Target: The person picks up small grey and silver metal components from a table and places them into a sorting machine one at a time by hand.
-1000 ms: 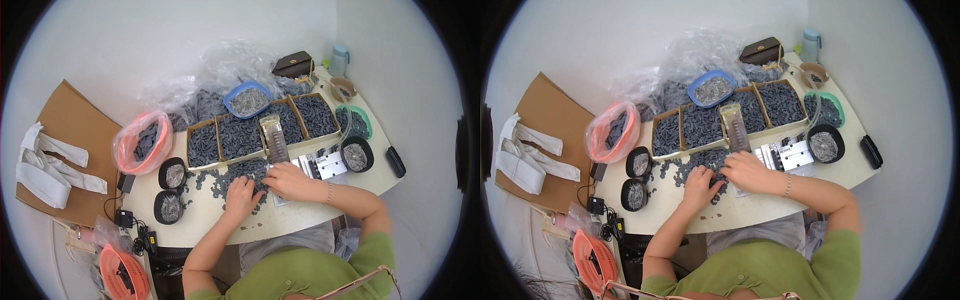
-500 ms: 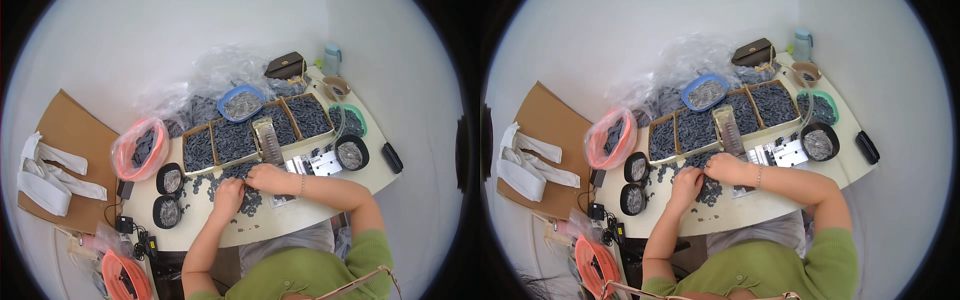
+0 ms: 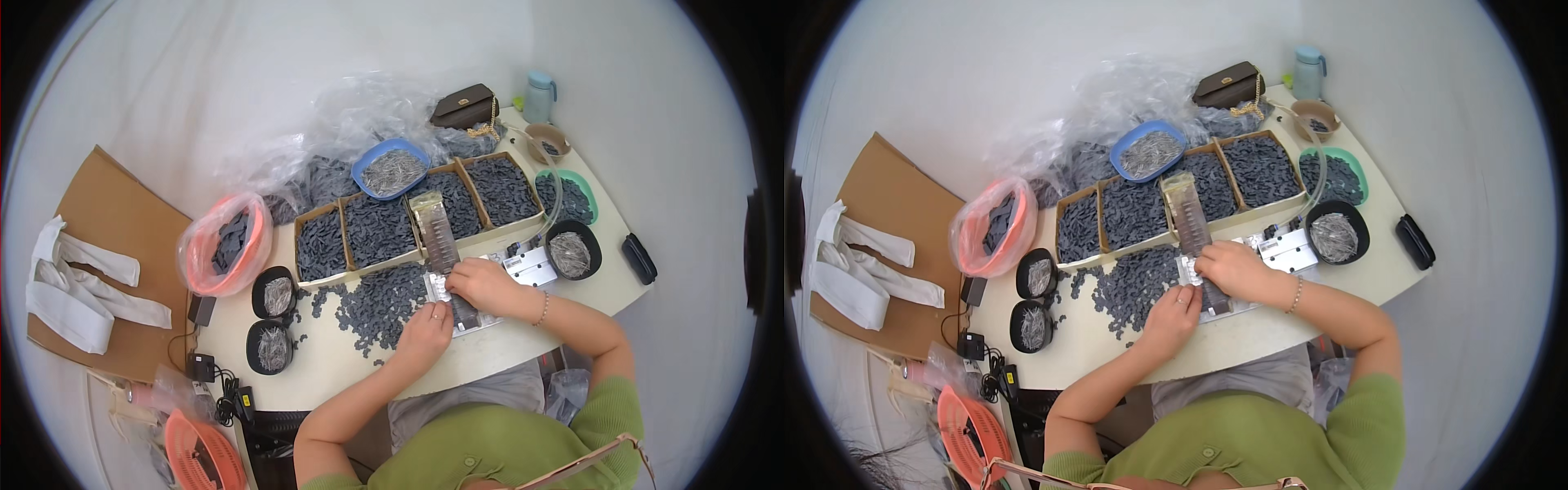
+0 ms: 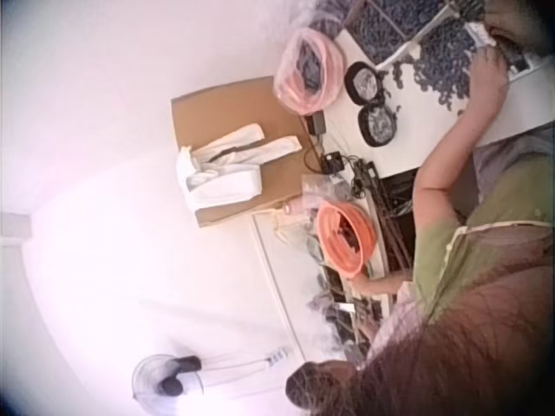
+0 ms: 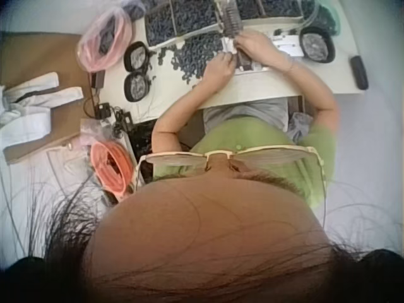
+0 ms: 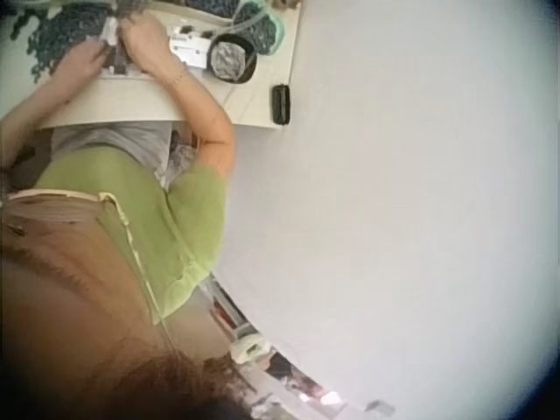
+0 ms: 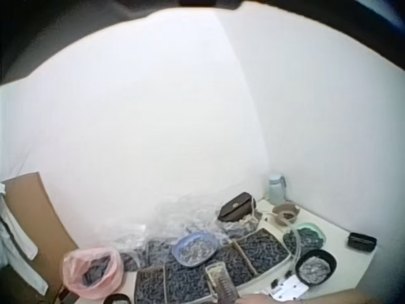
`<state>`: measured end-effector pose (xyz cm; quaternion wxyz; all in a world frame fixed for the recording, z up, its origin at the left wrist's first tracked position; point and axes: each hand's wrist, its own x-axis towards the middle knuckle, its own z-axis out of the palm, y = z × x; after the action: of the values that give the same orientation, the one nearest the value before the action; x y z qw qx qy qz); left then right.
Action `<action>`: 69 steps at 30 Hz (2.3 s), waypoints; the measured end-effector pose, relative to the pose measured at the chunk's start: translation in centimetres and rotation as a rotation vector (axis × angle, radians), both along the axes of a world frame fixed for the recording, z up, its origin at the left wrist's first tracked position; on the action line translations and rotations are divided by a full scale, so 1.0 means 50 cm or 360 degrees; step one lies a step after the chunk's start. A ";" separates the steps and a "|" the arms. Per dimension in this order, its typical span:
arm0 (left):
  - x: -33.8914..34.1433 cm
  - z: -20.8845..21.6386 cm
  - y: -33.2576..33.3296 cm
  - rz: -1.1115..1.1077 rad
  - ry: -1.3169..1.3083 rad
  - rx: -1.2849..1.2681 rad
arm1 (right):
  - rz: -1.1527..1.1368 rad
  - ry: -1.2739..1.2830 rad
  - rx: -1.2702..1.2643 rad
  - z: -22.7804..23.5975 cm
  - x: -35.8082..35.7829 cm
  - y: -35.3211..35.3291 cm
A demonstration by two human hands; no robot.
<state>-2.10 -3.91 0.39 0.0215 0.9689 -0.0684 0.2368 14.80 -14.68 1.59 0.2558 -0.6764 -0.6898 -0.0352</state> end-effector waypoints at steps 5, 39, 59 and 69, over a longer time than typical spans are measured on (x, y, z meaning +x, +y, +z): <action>-0.018 0.005 0.004 0.0012 -0.0119 -0.0189 | 0.0097 -0.0426 0.0072 -0.011 -0.043 -0.025; 0.069 0.020 0.056 0.0096 -0.0049 -0.0551 | 0.0207 -0.0115 0.0098 0.003 -0.010 -0.034; 0.028 0.013 0.139 0.0339 -0.0112 -0.0518 | -0.1354 0.0175 -0.0531 0.019 0.419 -0.241; 0.043 0.020 0.127 0.0206 -0.0114 -0.0650 | -0.1443 -0.0253 0.0123 0.009 0.396 -0.247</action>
<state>0.04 2.43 1.37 0.1997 0.9378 0.0428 0.2808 34.60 -27.01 2.03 0.1858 -0.8950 -0.3399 -0.2210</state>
